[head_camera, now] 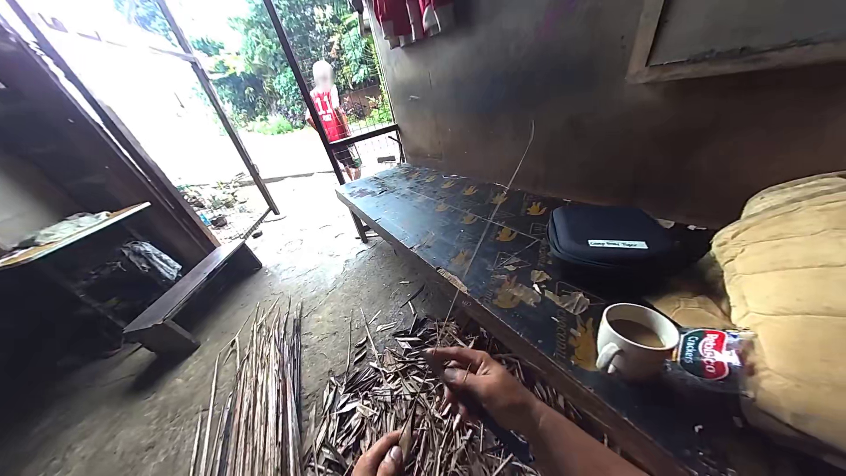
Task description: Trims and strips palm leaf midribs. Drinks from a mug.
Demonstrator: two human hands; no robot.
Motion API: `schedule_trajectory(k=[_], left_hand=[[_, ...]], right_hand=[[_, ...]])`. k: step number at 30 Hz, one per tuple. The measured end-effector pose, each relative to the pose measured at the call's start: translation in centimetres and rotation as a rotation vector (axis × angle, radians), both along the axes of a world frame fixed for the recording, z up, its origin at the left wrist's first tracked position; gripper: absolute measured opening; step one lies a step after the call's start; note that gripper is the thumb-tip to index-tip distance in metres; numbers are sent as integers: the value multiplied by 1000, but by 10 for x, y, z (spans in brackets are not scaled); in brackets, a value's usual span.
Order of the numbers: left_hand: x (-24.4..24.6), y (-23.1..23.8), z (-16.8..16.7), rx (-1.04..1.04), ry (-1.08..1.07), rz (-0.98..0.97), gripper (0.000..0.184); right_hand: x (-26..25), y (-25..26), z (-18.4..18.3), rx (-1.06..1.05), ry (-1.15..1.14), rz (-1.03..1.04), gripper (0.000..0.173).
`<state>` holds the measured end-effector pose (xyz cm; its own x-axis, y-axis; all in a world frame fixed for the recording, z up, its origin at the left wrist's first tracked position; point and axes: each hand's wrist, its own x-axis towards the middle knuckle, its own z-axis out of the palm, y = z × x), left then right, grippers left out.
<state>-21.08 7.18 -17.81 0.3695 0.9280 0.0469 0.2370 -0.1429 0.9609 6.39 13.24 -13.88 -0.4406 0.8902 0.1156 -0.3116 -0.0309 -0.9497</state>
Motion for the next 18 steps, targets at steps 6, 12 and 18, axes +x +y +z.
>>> schedule_trajectory(k=[6, 12, 18], left_hand=[[-2, 1, 1, 153, 145, 23, 65], [4, -4, 7, 266, 427, 13, 46], [2, -5, 15, 189, 405, -23, 47]], right_hand=[[-2, 2, -1, 27, -2, -26, 40], [-7, -2, -1, -45, -83, -51, 39], [-21, -13, -7, -30, -245, 20, 37]])
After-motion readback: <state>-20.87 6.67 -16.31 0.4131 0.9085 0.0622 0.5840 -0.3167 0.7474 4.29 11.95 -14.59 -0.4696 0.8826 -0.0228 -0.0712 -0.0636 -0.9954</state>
